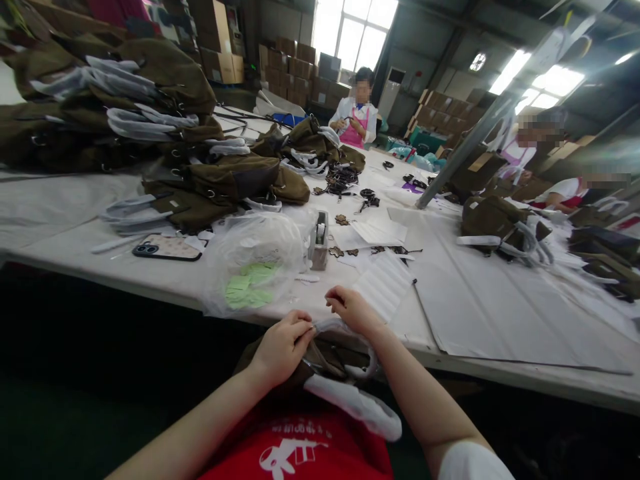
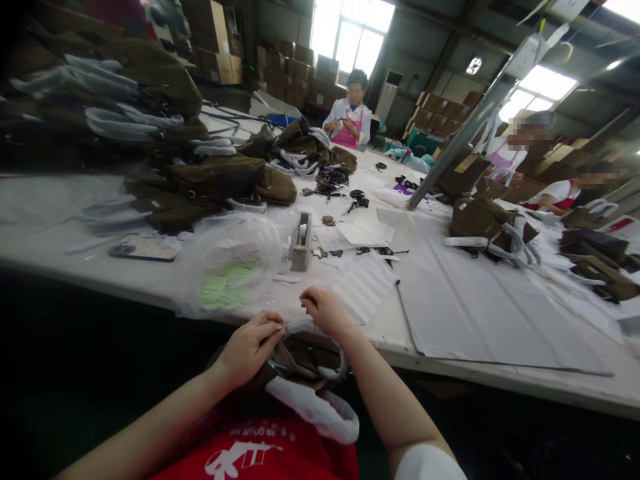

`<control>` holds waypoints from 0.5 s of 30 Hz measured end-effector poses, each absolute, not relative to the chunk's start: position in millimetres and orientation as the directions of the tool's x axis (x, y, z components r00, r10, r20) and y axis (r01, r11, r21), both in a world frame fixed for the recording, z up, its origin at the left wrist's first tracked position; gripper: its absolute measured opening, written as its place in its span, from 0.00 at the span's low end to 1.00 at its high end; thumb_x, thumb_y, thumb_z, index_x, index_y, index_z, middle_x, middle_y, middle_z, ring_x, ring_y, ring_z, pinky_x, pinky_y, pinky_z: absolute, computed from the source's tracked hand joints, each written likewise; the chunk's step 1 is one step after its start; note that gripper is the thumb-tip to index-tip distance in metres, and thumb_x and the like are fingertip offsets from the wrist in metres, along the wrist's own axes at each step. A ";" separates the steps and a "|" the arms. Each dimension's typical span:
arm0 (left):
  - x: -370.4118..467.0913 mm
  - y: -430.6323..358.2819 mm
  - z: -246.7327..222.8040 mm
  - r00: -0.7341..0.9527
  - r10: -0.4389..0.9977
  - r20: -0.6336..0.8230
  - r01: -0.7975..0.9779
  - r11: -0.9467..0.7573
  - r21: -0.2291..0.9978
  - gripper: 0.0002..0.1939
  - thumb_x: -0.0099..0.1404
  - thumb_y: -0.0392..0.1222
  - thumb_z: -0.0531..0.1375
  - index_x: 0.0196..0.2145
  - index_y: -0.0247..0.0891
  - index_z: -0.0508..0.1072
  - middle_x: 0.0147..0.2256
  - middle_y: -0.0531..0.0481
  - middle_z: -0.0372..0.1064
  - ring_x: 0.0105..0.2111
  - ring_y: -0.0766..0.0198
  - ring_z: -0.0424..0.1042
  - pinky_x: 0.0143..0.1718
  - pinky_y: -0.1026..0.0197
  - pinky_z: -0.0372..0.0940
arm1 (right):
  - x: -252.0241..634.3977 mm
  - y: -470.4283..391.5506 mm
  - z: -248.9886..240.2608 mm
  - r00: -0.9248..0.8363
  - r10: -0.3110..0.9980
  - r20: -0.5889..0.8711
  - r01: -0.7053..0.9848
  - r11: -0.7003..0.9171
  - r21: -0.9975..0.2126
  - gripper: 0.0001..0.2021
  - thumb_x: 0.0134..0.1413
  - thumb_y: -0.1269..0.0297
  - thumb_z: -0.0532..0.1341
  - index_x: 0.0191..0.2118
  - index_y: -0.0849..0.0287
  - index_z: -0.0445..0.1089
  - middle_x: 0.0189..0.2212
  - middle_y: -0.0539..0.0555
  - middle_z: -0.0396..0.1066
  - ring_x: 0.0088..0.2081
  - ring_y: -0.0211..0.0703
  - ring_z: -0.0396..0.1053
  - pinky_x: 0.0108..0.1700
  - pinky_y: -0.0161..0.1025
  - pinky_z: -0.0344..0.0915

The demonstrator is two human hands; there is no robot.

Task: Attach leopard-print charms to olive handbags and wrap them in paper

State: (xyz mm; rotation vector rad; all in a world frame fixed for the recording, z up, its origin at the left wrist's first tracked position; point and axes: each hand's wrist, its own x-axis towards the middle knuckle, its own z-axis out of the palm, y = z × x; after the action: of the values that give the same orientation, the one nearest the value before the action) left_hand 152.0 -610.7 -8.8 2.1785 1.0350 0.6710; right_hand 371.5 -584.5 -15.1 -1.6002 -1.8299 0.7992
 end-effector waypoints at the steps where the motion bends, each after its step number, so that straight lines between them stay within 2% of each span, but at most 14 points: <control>1: 154.6 -605.6 -8.6 0.563 0.810 0.165 0.507 -0.496 0.705 0.13 0.69 0.41 0.52 0.33 0.40 0.75 0.47 0.44 0.70 0.41 0.59 0.73 0.46 0.57 0.66 | 369.4 -588.0 -10.9 -0.136 0.990 0.049 0.643 0.125 -0.756 0.05 0.59 0.69 0.58 0.39 0.58 0.71 0.31 0.50 0.76 0.31 0.37 0.73 0.36 0.34 0.67; 4: 163.3 -594.7 -9.4 0.588 0.797 0.140 0.546 -0.518 0.658 0.14 0.69 0.41 0.52 0.31 0.40 0.76 0.56 0.43 0.65 0.44 0.57 0.73 0.50 0.54 0.65 | 364.3 -596.8 3.2 -0.180 0.980 0.081 0.686 0.185 -0.704 0.08 0.58 0.69 0.59 0.43 0.57 0.72 0.35 0.52 0.77 0.37 0.40 0.74 0.42 0.36 0.67; 6: 170.1 -591.5 -9.2 0.612 0.779 0.136 0.554 -0.545 0.629 0.14 0.69 0.40 0.51 0.33 0.40 0.76 0.58 0.44 0.63 0.46 0.56 0.73 0.51 0.53 0.65 | 361.5 -601.4 12.5 -0.215 0.974 0.070 0.725 0.207 -0.656 0.13 0.58 0.71 0.59 0.49 0.56 0.71 0.37 0.52 0.78 0.40 0.41 0.74 0.44 0.36 0.66; 8: 176.9 -590.3 -8.2 0.639 0.761 0.110 0.565 -0.561 0.605 0.14 0.70 0.39 0.50 0.36 0.41 0.76 0.52 0.44 0.69 0.44 0.56 0.74 0.49 0.54 0.66 | 358.6 -605.1 20.2 -0.254 0.966 0.040 0.765 0.226 -0.603 0.17 0.58 0.72 0.58 0.53 0.57 0.68 0.38 0.52 0.78 0.41 0.42 0.74 0.45 0.37 0.66; 10: 182.4 -589.9 -7.0 0.650 0.756 0.072 0.586 -0.560 0.586 0.15 0.70 0.38 0.49 0.38 0.40 0.76 0.43 0.45 0.74 0.40 0.57 0.74 0.45 0.55 0.67 | 356.1 -607.3 24.7 -0.300 0.954 0.022 0.805 0.265 -0.531 0.17 0.59 0.72 0.57 0.53 0.58 0.68 0.41 0.55 0.77 0.43 0.43 0.74 0.47 0.37 0.65; 13: 185.4 -590.7 -7.1 0.637 0.768 0.059 0.612 -0.551 0.567 0.13 0.70 0.37 0.50 0.38 0.40 0.75 0.37 0.46 0.74 0.38 0.58 0.73 0.42 0.58 0.66 | 356.4 -605.9 22.7 -0.384 0.923 -0.016 0.822 0.334 -0.462 0.12 0.60 0.71 0.57 0.46 0.58 0.74 0.43 0.57 0.76 0.44 0.45 0.73 0.48 0.39 0.65; 15: 183.6 -592.3 -8.2 0.631 0.773 0.074 0.610 -0.552 0.569 0.12 0.69 0.38 0.51 0.36 0.40 0.75 0.36 0.47 0.74 0.38 0.59 0.73 0.42 0.58 0.65 | 361.8 -600.1 16.5 -0.366 0.931 -0.009 0.790 0.306 -0.531 0.08 0.58 0.70 0.59 0.40 0.58 0.76 0.39 0.56 0.77 0.42 0.45 0.73 0.47 0.39 0.65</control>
State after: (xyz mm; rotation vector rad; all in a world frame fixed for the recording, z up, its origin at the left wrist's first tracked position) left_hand 183.6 -592.3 -8.2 2.3526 1.0833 0.4341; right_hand 361.8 -600.1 16.5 -1.5552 -2.2771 0.6623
